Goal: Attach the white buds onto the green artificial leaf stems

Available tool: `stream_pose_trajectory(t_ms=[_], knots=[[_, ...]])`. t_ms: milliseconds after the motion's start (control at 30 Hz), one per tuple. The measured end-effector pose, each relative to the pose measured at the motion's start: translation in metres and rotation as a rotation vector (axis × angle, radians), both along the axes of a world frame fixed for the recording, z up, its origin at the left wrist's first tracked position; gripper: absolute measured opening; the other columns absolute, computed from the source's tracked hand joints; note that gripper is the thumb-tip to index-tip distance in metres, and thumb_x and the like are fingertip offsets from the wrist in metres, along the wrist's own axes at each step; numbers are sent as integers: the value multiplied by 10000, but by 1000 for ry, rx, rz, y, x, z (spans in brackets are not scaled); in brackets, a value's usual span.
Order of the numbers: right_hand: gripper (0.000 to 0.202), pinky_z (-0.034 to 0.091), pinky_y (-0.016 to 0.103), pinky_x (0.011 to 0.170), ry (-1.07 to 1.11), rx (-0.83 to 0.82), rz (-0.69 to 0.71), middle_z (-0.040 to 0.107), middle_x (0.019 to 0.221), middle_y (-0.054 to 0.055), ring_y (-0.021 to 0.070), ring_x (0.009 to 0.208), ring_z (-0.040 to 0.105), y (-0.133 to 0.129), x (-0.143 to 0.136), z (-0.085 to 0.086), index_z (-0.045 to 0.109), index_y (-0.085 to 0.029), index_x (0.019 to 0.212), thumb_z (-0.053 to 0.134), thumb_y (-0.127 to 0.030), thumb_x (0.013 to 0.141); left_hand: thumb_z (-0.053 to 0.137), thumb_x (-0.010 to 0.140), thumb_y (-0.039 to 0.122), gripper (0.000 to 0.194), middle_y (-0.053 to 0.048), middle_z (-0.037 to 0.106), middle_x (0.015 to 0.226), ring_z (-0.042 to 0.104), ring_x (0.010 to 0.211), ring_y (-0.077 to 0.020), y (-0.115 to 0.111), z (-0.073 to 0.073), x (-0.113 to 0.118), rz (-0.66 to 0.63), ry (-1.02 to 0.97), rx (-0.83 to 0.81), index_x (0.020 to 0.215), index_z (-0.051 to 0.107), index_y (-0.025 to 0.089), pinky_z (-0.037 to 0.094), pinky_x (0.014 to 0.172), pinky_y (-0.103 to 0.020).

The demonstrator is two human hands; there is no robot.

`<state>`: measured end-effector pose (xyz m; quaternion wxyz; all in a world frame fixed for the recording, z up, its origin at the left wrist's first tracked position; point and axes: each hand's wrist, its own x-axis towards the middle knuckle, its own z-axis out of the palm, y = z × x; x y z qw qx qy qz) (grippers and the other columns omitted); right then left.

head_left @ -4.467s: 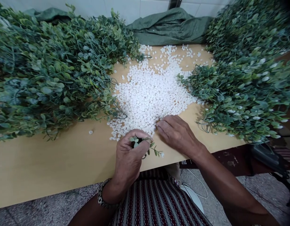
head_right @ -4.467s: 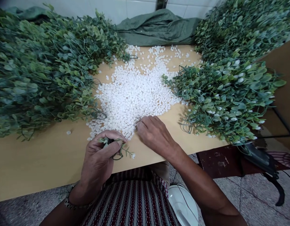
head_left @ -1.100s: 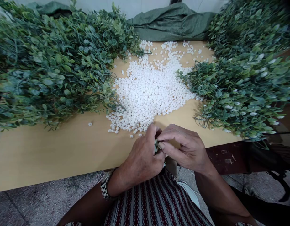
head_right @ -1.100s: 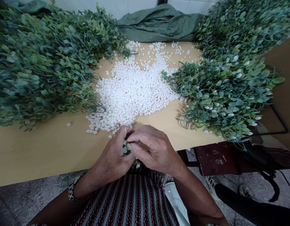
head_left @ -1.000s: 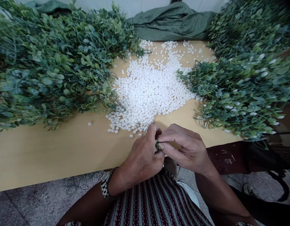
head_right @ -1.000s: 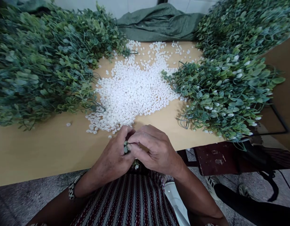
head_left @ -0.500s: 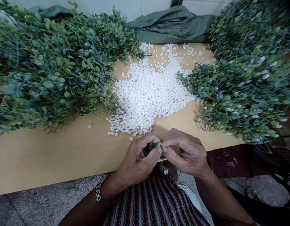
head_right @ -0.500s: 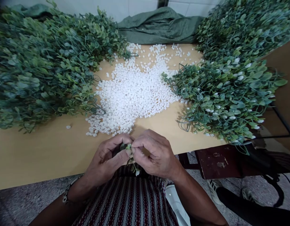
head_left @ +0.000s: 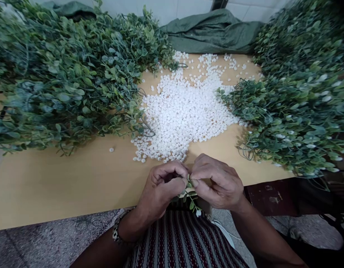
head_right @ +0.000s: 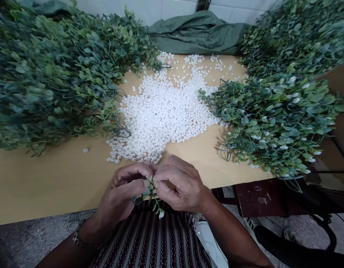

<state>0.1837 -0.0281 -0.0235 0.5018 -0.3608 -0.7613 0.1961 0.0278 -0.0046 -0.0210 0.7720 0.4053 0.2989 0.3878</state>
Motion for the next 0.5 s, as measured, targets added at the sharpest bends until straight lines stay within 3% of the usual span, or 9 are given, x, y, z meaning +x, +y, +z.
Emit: stream_pose_trajectory(t_ms=[133, 267, 367, 500], knots=[[167, 471, 274, 590, -25, -10, 38, 570, 697, 32, 121, 649, 537, 2, 0, 1, 576, -144, 839, 544, -1, 761, 649, 691, 155, 46, -13, 591, 738, 528, 722, -139, 0, -4, -4, -26, 15, 56, 653, 648, 180, 417, 685, -256], [145, 485, 262, 609, -42, -42, -1, 591, 736, 35, 127, 692, 573, 9, 8, 0, 585, -148, 899, 559, -42, 803, 620, 739, 127, 87, -14, 585, 757, 526, 739, -132, -2, -4, -9, 59, 39, 118, 690, 657, 189, 426, 676, -238], [123, 490, 291, 661, -290, -21, -115, 614, 789, 65, 156, 759, 586, 17, 14, -3, 594, -141, 909, 530, -62, 840, 602, 760, 119, 104, -15, 585, 794, 523, 746, -124, -2, 1, -15, 138, 52, 131, 716, 658, 195, 432, 631, -210], [140, 473, 318, 678, -659, 34, -104, 613, 793, 81, 183, 772, 558, 26, 16, -8, 609, -141, 883, 478, -92, 871, 570, 755, 91, 130, -19, 592, 807, 522, 746, -122, 1, 5, -21, 153, 106, 131, 702, 641, 186, 425, 605, -202]])
